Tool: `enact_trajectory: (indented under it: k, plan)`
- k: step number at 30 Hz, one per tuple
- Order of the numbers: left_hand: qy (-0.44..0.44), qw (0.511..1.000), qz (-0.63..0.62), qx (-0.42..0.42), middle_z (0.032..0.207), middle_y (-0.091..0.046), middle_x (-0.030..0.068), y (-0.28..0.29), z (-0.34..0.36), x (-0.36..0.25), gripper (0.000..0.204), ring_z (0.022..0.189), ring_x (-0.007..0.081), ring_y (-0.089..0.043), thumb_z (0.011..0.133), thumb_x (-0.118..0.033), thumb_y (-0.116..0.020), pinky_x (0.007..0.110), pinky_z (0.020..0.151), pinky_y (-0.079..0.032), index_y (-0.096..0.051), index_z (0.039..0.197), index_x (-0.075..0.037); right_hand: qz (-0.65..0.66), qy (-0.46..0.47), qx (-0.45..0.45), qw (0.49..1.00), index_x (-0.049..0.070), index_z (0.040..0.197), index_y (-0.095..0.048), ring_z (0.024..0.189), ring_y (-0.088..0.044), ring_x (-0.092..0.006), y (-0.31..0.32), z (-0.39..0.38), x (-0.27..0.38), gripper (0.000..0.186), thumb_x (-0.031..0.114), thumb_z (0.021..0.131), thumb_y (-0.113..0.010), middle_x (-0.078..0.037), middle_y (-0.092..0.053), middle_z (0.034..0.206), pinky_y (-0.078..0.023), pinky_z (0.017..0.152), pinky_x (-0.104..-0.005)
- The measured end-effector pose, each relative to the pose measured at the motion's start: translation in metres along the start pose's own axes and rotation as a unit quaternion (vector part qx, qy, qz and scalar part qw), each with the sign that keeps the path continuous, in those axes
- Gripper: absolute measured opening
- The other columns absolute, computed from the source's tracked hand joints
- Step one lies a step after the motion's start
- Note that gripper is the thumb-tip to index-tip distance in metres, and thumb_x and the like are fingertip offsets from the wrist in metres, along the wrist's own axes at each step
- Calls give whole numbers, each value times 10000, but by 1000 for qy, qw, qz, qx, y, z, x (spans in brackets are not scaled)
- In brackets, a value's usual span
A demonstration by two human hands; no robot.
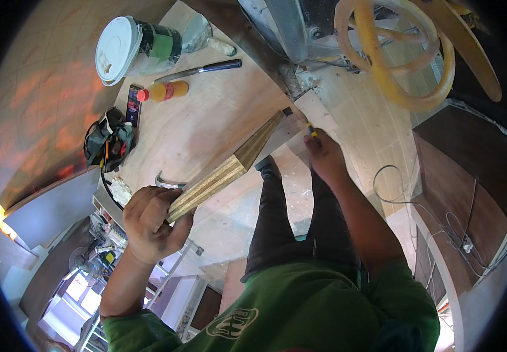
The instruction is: The person retrieves a utility knife from a tool bag and uses it to score a dark rectangular board along its edges. They then use a hammer to tap the board, likely to snap it along the scored lines. The person handles the board and tools on a wooden workbench.
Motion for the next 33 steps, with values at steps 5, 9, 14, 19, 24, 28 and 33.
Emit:
enact_trajectory:
  k: [5, 9, 14, 19, 24, 28, 33]
  plan:
    - [-6, 1000, 2, 0, 746, -659, 161, 2, 2, -5, 200, 606, 264, -624, 694, -11, -778, 340, 551, -481, -615, 806, 15, -11, -45, 45, 998, -3, 1099, -583, 899, -681, -371, -8, 60, -40, 501, 401, 855, -750, -230, -683, 917, -516, 782, -446]
    - [-10, 1000, 19, 3, 757, -667, 154, -1, 2, -7, 213, 624, 279, -623, 670, -23, -784, 355, 573, -481, -618, 800, 8, -51, -28, 96, 994, 5, 1209, -552, 922, -678, -341, -39, 104, -39, 692, 474, 773, -815, -204, -694, 941, -514, 822, -421]
    - [10, 999, 36, 27, 772, -681, 131, -3, 3, -12, 237, 659, 300, -632, 650, -55, -804, 376, 605, -490, -634, 810, -15, 40, -13, 92, 995, 13, 1106, -621, 858, -663, -300, -58, 126, -81, 529, 371, 771, -821, -175, -684, 899, -510, 789, -386]
    - [62, 992, 96, 53, 797, -684, 117, -1, -4, -18, 254, 704, 309, -640, 663, -63, -802, 394, 644, -497, -665, 876, -32, 125, -18, 1, 992, 35, 920, -605, 660, -517, -129, -32, 116, -78, 187, 138, 831, -734, -22, -566, 728, -426, 604, -303]
    - [64, 991, 105, 54, 923, -708, 116, -8, -23, -28, 336, 812, 299, -658, 653, -10, -753, 397, 728, -502, -655, 974, -29, 230, -127, -69, 962, 104, 870, -601, 539, -500, -71, 12, 107, -104, 106, 76, 847, -701, 15, -557, 664, -393, 480, -243]
    - [59, 993, 91, 43, 985, -720, 122, -20, -40, -34, 390, 825, 303, -673, 644, -7, -745, 397, 745, -518, -636, 1017, -24, 197, -126, -53, 971, 100, 848, -579, 575, -516, -86, 33, 84, -137, 111, 43, 855, -674, 12, -554, 680, -426, 529, -264]
    - [102, 990, 76, 55, 1035, -721, 127, -30, -65, -35, 410, 876, 311, -688, 641, -6, -744, 405, 773, -532, -635, 1035, -24, 203, -171, -15, 964, 122, 790, -518, 543, -482, -87, 36, 24, -196, 177, 38, 860, -656, 25, -511, 649, -392, 498, -259]
Point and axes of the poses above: each hand's wrist, its own z-axis towards the middle knuckle, its own y-axis out of the back of the hand, x = y × z, the point moved 10 cm from there along z, towards the middle knuckle
